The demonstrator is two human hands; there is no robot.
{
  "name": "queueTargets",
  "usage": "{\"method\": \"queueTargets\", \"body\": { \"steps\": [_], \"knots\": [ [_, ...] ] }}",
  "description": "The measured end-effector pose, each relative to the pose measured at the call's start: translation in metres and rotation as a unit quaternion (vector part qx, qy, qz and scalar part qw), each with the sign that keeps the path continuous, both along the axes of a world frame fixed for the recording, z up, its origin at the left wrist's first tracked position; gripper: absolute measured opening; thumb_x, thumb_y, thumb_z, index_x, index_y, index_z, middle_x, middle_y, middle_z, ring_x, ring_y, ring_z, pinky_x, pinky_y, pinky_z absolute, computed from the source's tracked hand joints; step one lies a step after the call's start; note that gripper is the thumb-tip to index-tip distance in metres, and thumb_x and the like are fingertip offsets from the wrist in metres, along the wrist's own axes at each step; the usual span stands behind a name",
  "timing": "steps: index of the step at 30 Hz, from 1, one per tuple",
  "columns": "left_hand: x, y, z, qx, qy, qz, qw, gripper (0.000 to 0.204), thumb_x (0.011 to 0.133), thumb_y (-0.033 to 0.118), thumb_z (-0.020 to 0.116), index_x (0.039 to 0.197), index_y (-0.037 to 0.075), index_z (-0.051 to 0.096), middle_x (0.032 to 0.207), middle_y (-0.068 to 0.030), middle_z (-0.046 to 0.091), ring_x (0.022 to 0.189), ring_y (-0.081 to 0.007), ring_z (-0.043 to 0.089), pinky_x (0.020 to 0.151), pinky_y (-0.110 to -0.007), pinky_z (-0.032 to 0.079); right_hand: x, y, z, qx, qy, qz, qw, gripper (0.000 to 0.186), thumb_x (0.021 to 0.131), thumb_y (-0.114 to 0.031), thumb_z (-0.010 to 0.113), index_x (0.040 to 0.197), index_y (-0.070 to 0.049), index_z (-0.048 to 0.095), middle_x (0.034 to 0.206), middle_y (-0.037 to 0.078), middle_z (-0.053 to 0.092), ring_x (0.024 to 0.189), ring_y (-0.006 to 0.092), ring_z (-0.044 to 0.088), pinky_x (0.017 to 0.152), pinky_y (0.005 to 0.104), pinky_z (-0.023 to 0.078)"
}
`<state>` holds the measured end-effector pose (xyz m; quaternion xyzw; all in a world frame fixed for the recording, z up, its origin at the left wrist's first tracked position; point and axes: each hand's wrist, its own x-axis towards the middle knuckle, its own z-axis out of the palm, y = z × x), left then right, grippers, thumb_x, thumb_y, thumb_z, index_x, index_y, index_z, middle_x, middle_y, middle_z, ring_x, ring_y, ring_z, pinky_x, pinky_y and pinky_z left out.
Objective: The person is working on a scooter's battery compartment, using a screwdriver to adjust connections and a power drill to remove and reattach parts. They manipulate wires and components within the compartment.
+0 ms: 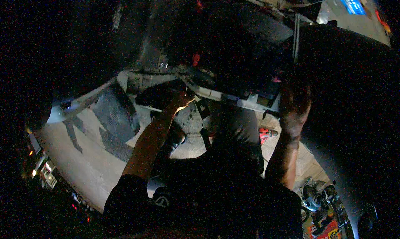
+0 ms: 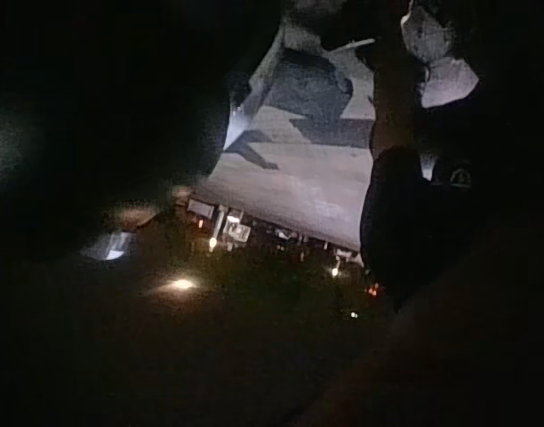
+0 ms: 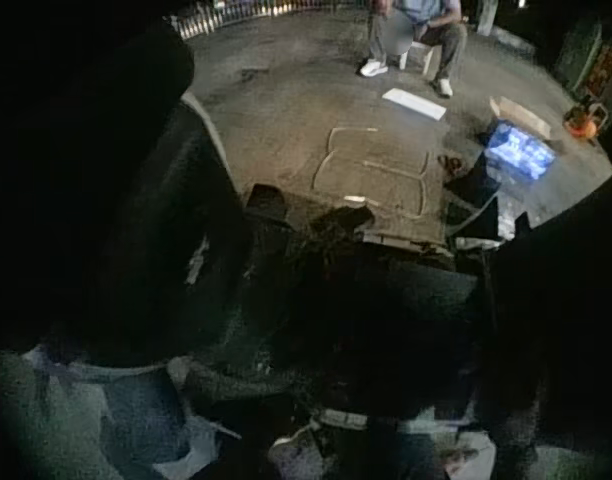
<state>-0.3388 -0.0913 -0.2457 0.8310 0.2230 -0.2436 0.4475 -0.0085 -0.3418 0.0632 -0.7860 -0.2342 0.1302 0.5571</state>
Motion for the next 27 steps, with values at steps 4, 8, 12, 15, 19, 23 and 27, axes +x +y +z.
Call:
{"method": "queueTargets", "body": {
  "steps": [4, 8, 12, 15, 19, 23, 27],
  "knots": [
    [0.049, 0.0, -0.04, -0.177, 0.06, 0.22, 0.957, 0.063, 0.086, 0.032, 0.074, 0.135, 0.001, 0.048, 0.123, -0.0191, 0.062, 0.118, -0.0325, 0.057, 0.097, -0.044, 0.047, -0.013, -0.046, -0.032, 0.091, 0.097, -0.021, 0.991, 0.059, 0.096, -0.005, 0.056, 0.15, -0.01, 0.032, 0.149, 0.013, 0.043, 0.134, 0.0301, 0.045, 0.112, 0.0439, 0.037],
    [-0.014, 0.017, -0.104, 0.095, 0.053, 0.17, 0.979, 0.061, 0.091, 0.034, 0.067, 0.137, -0.001, 0.048, 0.129, -0.0205, 0.059, 0.124, -0.0343, 0.052, 0.104, -0.044, 0.043, -0.01, -0.024, -0.046, 0.147, 0.23, -0.004, 0.962, 0.062, 0.097, -0.007, 0.055, 0.152, -0.01, 0.027, 0.155, 0.012, 0.035, 0.139, 0.0299, 0.038, 0.113, 0.0448, 0.035],
    [0.004, -0.019, -0.037, 0.072, 0.143, 0.015, 0.987, 0.051, 0.095, 0.039, 0.056, 0.128, 0.0, 0.057, 0.133, -0.0202, 0.057, 0.123, -0.0369, 0.052, 0.106, -0.046, 0.041, -0.015, -0.003, -0.003, -0.027, 0.123, -0.048, 0.991, 0.038, 0.096, -0.007, 0.058, 0.133, -0.003, 0.05, 0.123, 0.01, 0.059, 0.109, 0.019, 0.056, 0.092, 0.0326, 0.048],
    [0.07, -0.004, 0.128, -0.081, 0.184, -0.197, 0.96, 0.035, 0.093, 0.03, 0.058, 0.112, 0.001, 0.062, 0.115, -0.0172, 0.062, 0.107, -0.0332, 0.059, 0.092, -0.044, 0.046, -0.021, -0.001, 0.001, -0.016, 0.141, -0.135, 0.981, 0.035, 0.094, -0.01, 0.062, 0.126, 0.0, 0.057, 0.109, 0.008, 0.065, 0.099, 0.0179, 0.059, 0.087, 0.0309, 0.048],
    [0.19, 0.041, 0.346, -0.18, -0.088, -0.139, 0.97, 0.018, 0.089, 0.018, 0.061, 0.089, 0.003, 0.069, 0.09, -0.0131, 0.069, 0.086, -0.0283, 0.067, 0.074, -0.04, 0.052, -0.02, 0.008, 0.014, -0.062, 0.124, -0.119, 0.983, 0.037, 0.094, -0.01, 0.061, 0.129, -0.001, 0.056, 0.12, 0.01, 0.064, 0.106, 0.0192, 0.059, 0.091, 0.032, 0.049],
    [0.345, 0.063, 0.322, 0.101, -0.435, 0.017, 0.894, 0.015, 0.08, 0.012, 0.071, 0.092, 0.003, 0.068, 0.093, -0.0164, 0.068, 0.089, -0.0342, 0.066, 0.079, -0.041, 0.053, -0.025, 0.01, 0.009, 0.011, 0.171, -0.162, 0.972, 0.039, 0.094, -0.011, 0.061, 0.131, 0.0, 0.055, 0.121, 0.01, 0.064, 0.107, 0.019, 0.06, 0.091, 0.0318, 0.049],
    [0.445, 0.09, 0.247, 0.191, -0.346, -0.107, 0.912, 0.032, 0.077, 0.024, 0.076, 0.102, 0.006, 0.069, 0.102, -0.0166, 0.066, 0.102, -0.0367, 0.061, 0.088, -0.046, 0.05, -0.019, 0.022, 0.019, 0.01, 0.162, -0.146, 0.976, 0.041, 0.094, -0.008, 0.059, 0.133, 0.0, 0.052, 0.124, 0.011, 0.063, 0.109, 0.0189, 0.06, 0.092, 0.032, 0.049]
  ]
}}
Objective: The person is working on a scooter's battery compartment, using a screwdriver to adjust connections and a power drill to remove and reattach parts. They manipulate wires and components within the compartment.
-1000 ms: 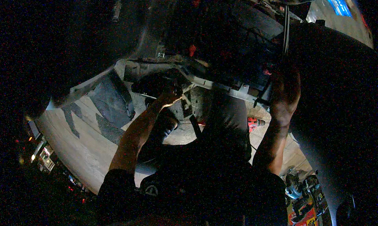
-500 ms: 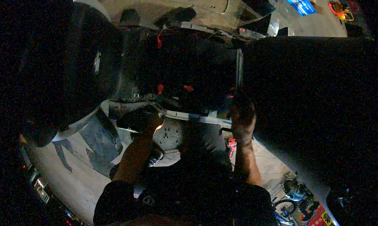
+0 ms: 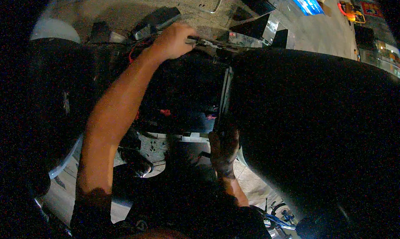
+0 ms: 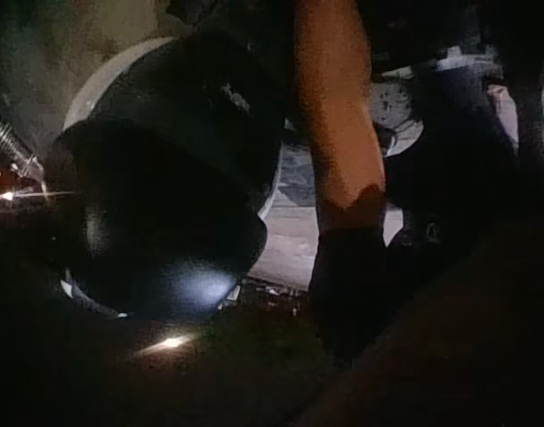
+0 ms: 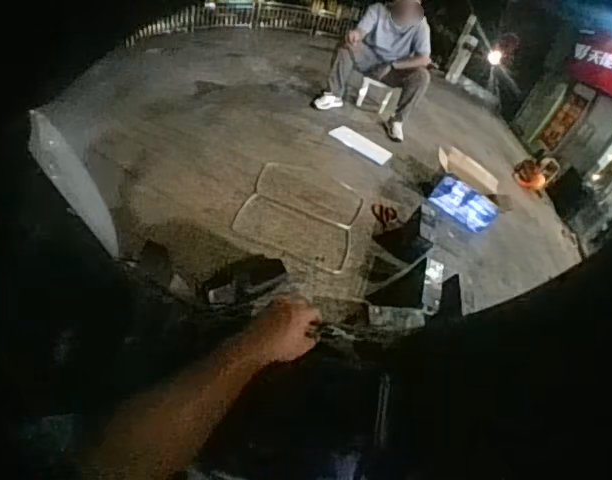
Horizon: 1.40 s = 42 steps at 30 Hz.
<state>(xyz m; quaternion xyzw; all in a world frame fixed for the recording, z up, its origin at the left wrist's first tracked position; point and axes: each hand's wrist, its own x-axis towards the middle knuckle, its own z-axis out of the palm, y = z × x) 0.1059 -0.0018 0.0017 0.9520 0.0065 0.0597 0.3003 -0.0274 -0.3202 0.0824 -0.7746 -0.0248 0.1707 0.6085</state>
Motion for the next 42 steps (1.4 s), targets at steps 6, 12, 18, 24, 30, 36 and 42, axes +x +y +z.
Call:
{"method": "queueTargets", "body": {
  "steps": [6, 12, 18, 24, 30, 36, 42],
  "knots": [
    [0.022, -0.013, -0.023, 0.1, 0.107, -0.061, 0.987, 0.036, 0.073, 0.027, 0.078, 0.102, 0.008, 0.069, 0.103, -0.0155, 0.065, 0.105, -0.0375, 0.059, 0.09, -0.047, 0.05, 0.015, -0.005, -0.018, -0.106, -0.121, 0.076, 0.984, 0.047, 0.092, -0.006, 0.062, 0.137, 0.0, 0.049, 0.109, 0.009, 0.064, 0.093, 0.0151, 0.059, 0.079, 0.0299, 0.05],
    [0.033, -0.02, -0.012, 0.145, 0.132, -0.12, 0.973, 0.032, 0.071, 0.02, 0.076, 0.1, 0.009, 0.069, 0.103, -0.0122, 0.064, 0.102, -0.0348, 0.058, 0.088, -0.045, 0.052, 0.027, -0.001, -0.007, -0.197, -0.163, 0.109, 0.961, 0.049, 0.091, -0.009, 0.064, 0.137, -0.002, 0.049, 0.112, 0.012, 0.063, 0.093, 0.0192, 0.06, 0.081, 0.0341, 0.052],
    [0.033, -0.018, -0.025, 0.126, 0.058, -0.145, 0.98, 0.029, 0.069, 0.015, 0.072, 0.096, 0.007, 0.067, 0.101, -0.0108, 0.063, 0.101, -0.0335, 0.058, 0.085, -0.045, 0.052, 0.046, 0.017, 0.014, -0.24, -0.17, 0.157, 0.943, 0.05, 0.088, -0.016, 0.068, 0.134, -0.002, 0.051, 0.118, 0.017, 0.061, 0.103, 0.0277, 0.061, 0.087, 0.0392, 0.052],
    [0.028, -0.009, -0.033, 0.071, 0.012, -0.123, 0.99, 0.029, 0.068, 0.016, 0.07, 0.094, 0.004, 0.065, 0.096, -0.013, 0.062, 0.098, -0.0363, 0.058, 0.085, -0.046, 0.05, 0.063, 0.023, 0.028, -0.271, -0.188, 0.204, 0.922, 0.047, 0.088, -0.016, 0.067, 0.131, -0.003, 0.054, 0.122, 0.02, 0.057, 0.107, 0.034, 0.061, 0.087, 0.0419, 0.053],
    [0.023, -0.008, -0.031, 0.049, -0.009, -0.122, 0.991, 0.026, 0.07, 0.018, 0.07, 0.091, 0.004, 0.064, 0.095, -0.0141, 0.062, 0.097, -0.0371, 0.057, 0.085, -0.047, 0.049, 0.08, 0.04, 0.041, -0.318, -0.161, 0.216, 0.909, 0.045, 0.088, -0.016, 0.067, 0.131, -0.007, 0.055, 0.122, 0.022, 0.055, 0.102, 0.0353, 0.064, 0.084, 0.0414, 0.056],
    [0.02, -0.006, -0.038, 0.045, -0.017, -0.106, 0.993, 0.024, 0.072, 0.018, 0.069, 0.093, 0.006, 0.065, 0.098, -0.0128, 0.063, 0.1, -0.0366, 0.058, 0.085, -0.048, 0.049, 0.068, 0.049, 0.024, -0.356, -0.186, 0.2, 0.894, 0.049, 0.084, -0.02, 0.071, 0.129, -0.007, 0.055, 0.123, 0.025, 0.047, 0.105, 0.0375, 0.06, 0.083, 0.0441, 0.057],
    [0.023, -0.007, -0.032, 0.066, 0.016, -0.1, 0.993, 0.024, 0.075, 0.018, 0.068, 0.098, 0.011, 0.068, 0.103, -0.0104, 0.066, 0.103, -0.0359, 0.06, 0.083, -0.051, 0.051, 0.041, 0.062, 0.007, -0.364, -0.151, 0.168, 0.903, 0.063, 0.079, -0.027, 0.077, 0.133, -0.009, 0.051, 0.126, 0.024, 0.041, 0.111, 0.0392, 0.054, 0.083, 0.0471, 0.057]
  ]
}}
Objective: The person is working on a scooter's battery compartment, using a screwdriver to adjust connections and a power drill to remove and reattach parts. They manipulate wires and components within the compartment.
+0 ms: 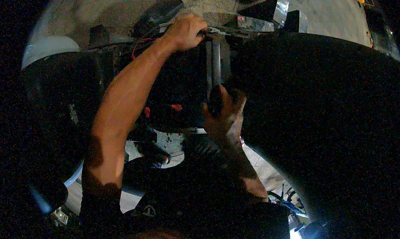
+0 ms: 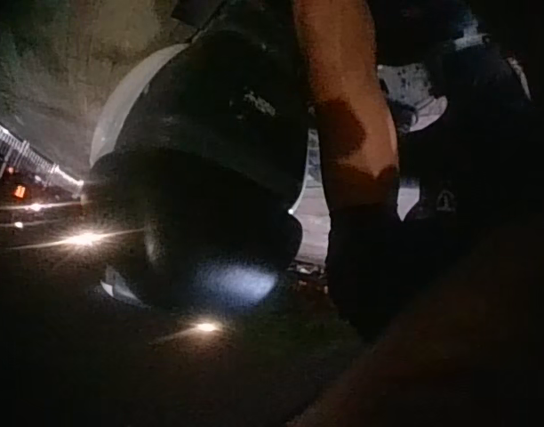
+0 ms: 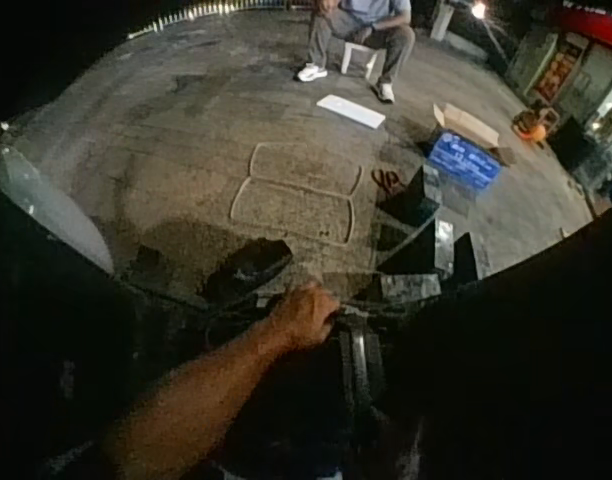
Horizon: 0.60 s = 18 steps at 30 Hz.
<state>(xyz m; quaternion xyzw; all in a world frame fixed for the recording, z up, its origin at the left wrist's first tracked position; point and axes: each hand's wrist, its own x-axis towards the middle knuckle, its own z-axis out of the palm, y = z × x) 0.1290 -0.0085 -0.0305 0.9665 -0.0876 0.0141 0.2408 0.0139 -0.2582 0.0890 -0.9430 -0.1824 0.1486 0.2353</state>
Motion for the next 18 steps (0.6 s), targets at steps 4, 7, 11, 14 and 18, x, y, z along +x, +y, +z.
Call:
{"method": "queueTargets", "body": {
  "steps": [4, 7, 11, 14, 18],
  "knots": [
    [0.0, -0.005, -0.005, -0.012, -0.058, -0.001, 0.998, 0.025, 0.073, 0.019, 0.07, 0.096, 0.01, 0.066, 0.098, -0.0121, 0.065, 0.098, -0.0366, 0.06, 0.082, -0.05, 0.05, -0.015, -0.004, -0.019, 0.028, -0.031, -0.005, 0.999, 0.066, 0.077, -0.025, 0.078, 0.135, -0.009, 0.049, 0.127, 0.025, 0.04, 0.111, 0.0401, 0.054, 0.084, 0.0461, 0.057],
    [-0.004, -0.001, -0.007, -0.019, -0.086, -0.008, 0.996, 0.026, 0.072, 0.019, 0.071, 0.095, 0.009, 0.065, 0.095, -0.0134, 0.063, 0.096, -0.0377, 0.059, 0.081, -0.05, 0.05, -0.024, -0.002, -0.031, 0.068, -0.024, -0.002, 0.997, 0.067, 0.076, -0.024, 0.079, 0.135, -0.009, 0.049, 0.127, 0.025, 0.038, 0.111, 0.0411, 0.053, 0.085, 0.0452, 0.056],
    [-0.004, -0.001, -0.012, 0.006, -0.091, 0.02, 0.996, 0.024, 0.076, 0.017, 0.073, 0.097, 0.008, 0.066, 0.097, -0.0127, 0.066, 0.096, -0.036, 0.062, 0.082, -0.045, 0.052, -0.029, 0.006, -0.044, 0.092, -0.033, -0.007, 0.995, 0.067, 0.076, -0.024, 0.08, 0.134, -0.009, 0.05, 0.129, 0.025, 0.037, 0.112, 0.0417, 0.053, 0.088, 0.0461, 0.054],
    [-0.009, -0.001, -0.02, 0.014, -0.053, 0.057, 0.997, 0.023, 0.078, 0.023, 0.069, 0.099, 0.013, 0.071, 0.1, -0.0126, 0.069, 0.098, -0.0353, 0.064, 0.084, -0.049, 0.052, -0.039, 0.005, -0.055, 0.07, -0.091, 0.028, 0.993, 0.065, 0.077, -0.022, 0.079, 0.134, -0.009, 0.05, 0.127, 0.025, 0.04, 0.111, 0.0413, 0.052, 0.087, 0.048, 0.053],
    [-0.018, -0.004, 0.009, -0.135, 0.021, 0.135, 0.981, 0.039, 0.082, 0.026, 0.072, 0.115, 0.009, 0.06, 0.117, -0.0162, 0.058, 0.108, -0.0373, 0.056, 0.093, -0.049, 0.045, -0.037, 0.004, -0.055, 0.046, -0.152, 0.059, 0.986, 0.062, 0.079, -0.021, 0.077, 0.134, -0.008, 0.051, 0.123, 0.026, 0.046, 0.108, 0.0411, 0.053, 0.087, 0.049, 0.052]
  ]
}}
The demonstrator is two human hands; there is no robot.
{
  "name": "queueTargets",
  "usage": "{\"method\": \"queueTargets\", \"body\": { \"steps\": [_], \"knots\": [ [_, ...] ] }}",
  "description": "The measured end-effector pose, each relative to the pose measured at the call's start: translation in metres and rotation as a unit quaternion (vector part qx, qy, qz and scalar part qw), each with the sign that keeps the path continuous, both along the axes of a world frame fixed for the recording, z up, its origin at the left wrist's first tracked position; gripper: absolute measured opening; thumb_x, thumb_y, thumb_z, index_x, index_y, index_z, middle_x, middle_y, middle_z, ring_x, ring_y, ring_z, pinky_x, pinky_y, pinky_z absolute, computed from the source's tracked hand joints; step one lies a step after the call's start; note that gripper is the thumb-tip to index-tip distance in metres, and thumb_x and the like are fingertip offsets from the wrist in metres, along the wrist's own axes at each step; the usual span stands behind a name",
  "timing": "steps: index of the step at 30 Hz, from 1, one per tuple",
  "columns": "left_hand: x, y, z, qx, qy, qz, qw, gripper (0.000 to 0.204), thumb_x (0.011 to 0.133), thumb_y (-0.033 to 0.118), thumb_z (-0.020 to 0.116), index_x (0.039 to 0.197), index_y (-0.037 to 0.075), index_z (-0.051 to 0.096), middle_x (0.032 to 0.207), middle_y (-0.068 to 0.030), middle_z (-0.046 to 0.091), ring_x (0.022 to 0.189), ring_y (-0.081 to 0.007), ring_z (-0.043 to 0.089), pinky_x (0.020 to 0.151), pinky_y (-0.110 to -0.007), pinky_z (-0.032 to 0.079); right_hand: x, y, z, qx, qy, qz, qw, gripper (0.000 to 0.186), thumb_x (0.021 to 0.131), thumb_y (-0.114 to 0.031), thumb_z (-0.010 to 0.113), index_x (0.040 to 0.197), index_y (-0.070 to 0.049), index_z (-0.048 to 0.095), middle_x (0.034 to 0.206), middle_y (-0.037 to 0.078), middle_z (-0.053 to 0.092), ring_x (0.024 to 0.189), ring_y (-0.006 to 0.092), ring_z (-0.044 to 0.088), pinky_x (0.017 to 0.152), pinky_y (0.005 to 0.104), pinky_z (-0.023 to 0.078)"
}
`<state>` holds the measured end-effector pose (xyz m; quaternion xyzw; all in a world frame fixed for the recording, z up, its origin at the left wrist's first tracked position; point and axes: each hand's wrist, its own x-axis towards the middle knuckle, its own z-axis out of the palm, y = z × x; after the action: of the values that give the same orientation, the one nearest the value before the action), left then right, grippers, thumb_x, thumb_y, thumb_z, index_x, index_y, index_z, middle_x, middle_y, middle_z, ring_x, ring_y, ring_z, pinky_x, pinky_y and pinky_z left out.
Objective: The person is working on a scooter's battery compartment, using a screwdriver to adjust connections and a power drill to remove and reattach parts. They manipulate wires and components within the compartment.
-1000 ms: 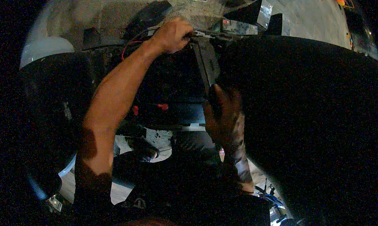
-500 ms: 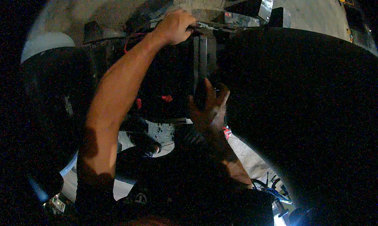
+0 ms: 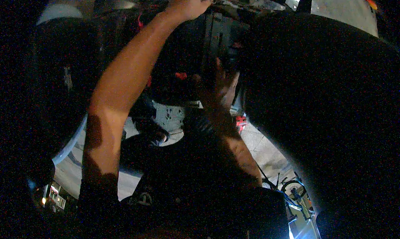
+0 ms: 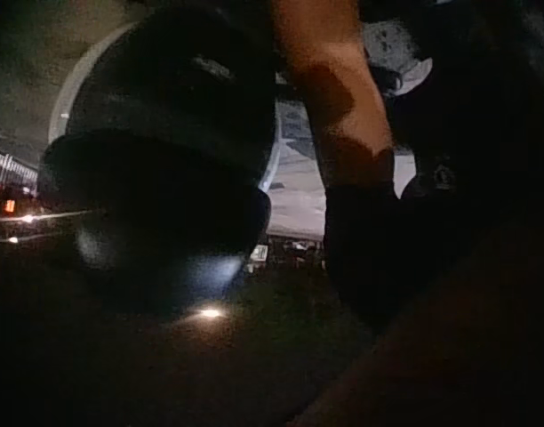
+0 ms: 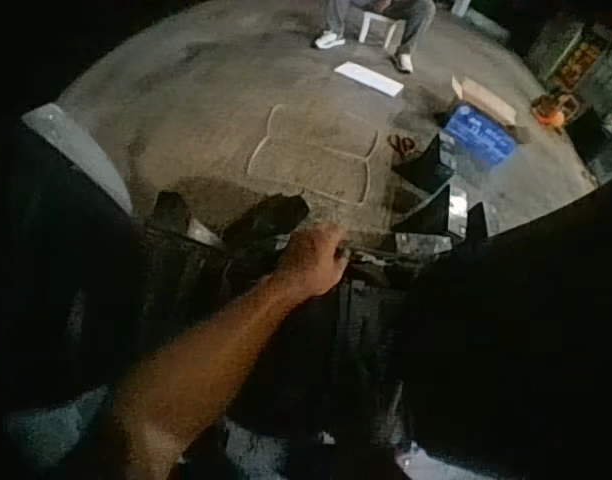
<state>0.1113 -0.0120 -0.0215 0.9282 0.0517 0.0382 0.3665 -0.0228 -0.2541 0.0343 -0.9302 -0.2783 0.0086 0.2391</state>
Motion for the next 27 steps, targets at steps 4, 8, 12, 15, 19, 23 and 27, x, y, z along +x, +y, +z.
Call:
{"method": "queueTargets", "body": {
  "steps": [4, 8, 12, 15, 19, 23, 27],
  "knots": [
    [-0.087, -0.036, 0.063, -0.073, -0.244, 0.164, 0.953, 0.02, 0.082, 0.016, 0.073, 0.099, 0.007, 0.068, 0.098, -0.0119, 0.068, 0.095, -0.0331, 0.066, 0.084, -0.039, 0.053, 0.012, -0.021, -0.014, -0.022, -0.015, 0.072, 0.997, 0.058, 0.079, -0.02, 0.076, 0.131, -0.008, 0.054, 0.117, 0.025, 0.053, 0.106, 0.0425, 0.056, 0.087, 0.049, 0.053],
    [-0.209, -0.098, 0.082, -0.245, -0.046, 0.237, 0.939, 0.017, 0.084, 0.008, 0.069, 0.1, 0.002, 0.067, 0.092, -0.0165, 0.066, 0.084, -0.033, 0.067, 0.072, -0.036, 0.054, 0.019, -0.031, -0.005, -0.056, -0.106, 0.189, 0.975, 0.052, 0.079, -0.017, 0.075, 0.127, -0.008, 0.058, 0.116, 0.022, 0.058, 0.104, 0.0422, 0.06, 0.084, 0.0479, 0.054],
    [-0.255, -0.166, 0.057, -0.145, 0.063, 0.252, 0.955, 0.029, 0.08, 0.014, 0.076, 0.106, 0.005, 0.065, 0.096, -0.0166, 0.066, 0.083, -0.0353, 0.067, 0.072, -0.041, 0.055, 0.041, -0.049, -0.029, 0.092, 0.005, 0.175, 0.98, 0.046, 0.079, -0.018, 0.075, 0.121, -0.007, 0.062, 0.115, 0.019, 0.063, 0.104, 0.0389, 0.063, 0.084, 0.0455, 0.054],
    [-0.271, -0.189, 0.042, -0.158, 0.082, 0.264, 0.948, 0.038, 0.078, 0.023, 0.079, 0.108, 0.005, 0.064, 0.098, -0.0197, 0.069, 0.089, -0.039, 0.067, 0.076, -0.044, 0.055, 0.033, -0.047, -0.015, 0.016, 0.048, 0.115, 0.992, 0.044, 0.078, -0.02, 0.076, 0.119, -0.007, 0.064, 0.114, 0.018, 0.065, 0.102, 0.037, 0.064, 0.086, 0.0438, 0.054],
    [-0.26, -0.198, 0.024, -0.158, 0.155, 0.311, 0.924, 0.035, 0.083, 0.033, 0.076, 0.098, 0.003, 0.067, 0.093, -0.0214, 0.07, 0.089, -0.0401, 0.067, 0.077, -0.045, 0.054, 0.041, -0.039, -0.017, -0.048, 0.046, 0.096, 0.993, 0.05, 0.077, -0.025, 0.077, 0.122, -0.008, 0.062, 0.117, 0.019, 0.064, 0.103, 0.0376, 0.064, 0.087, 0.0445, 0.053],
    [-0.263, -0.214, 0.004, -0.227, 0.083, 0.379, 0.893, 0.035, 0.085, 0.036, 0.074, 0.091, 0.002, 0.07, 0.089, -0.0208, 0.071, 0.086, -0.0382, 0.068, 0.076, -0.043, 0.053, 0.05, -0.039, -0.032, 0.027, 0.026, 0.14, 0.989, 0.056, 0.077, -0.029, 0.078, 0.128, -0.013, 0.06, 0.119, 0.021, 0.06, 0.105, 0.0409, 0.062, 0.086, 0.0465, 0.054],
    [-0.263, -0.218, -0.004, -0.288, 0.033, 0.377, 0.88, 0.033, 0.085, 0.033, 0.075, 0.092, 0.001, 0.071, 0.089, -0.019, 0.072, 0.084, -0.0346, 0.07, 0.076, -0.04, 0.053, 0.05, -0.04, -0.026, -0.03, 0.042, 0.114, 0.992, 0.059, 0.079, -0.031, 0.077, 0.131, -0.014, 0.058, 0.124, 0.022, 0.056, 0.11, 0.0419, 0.059, 0.09, 0.0466, 0.053]
  ]
}}
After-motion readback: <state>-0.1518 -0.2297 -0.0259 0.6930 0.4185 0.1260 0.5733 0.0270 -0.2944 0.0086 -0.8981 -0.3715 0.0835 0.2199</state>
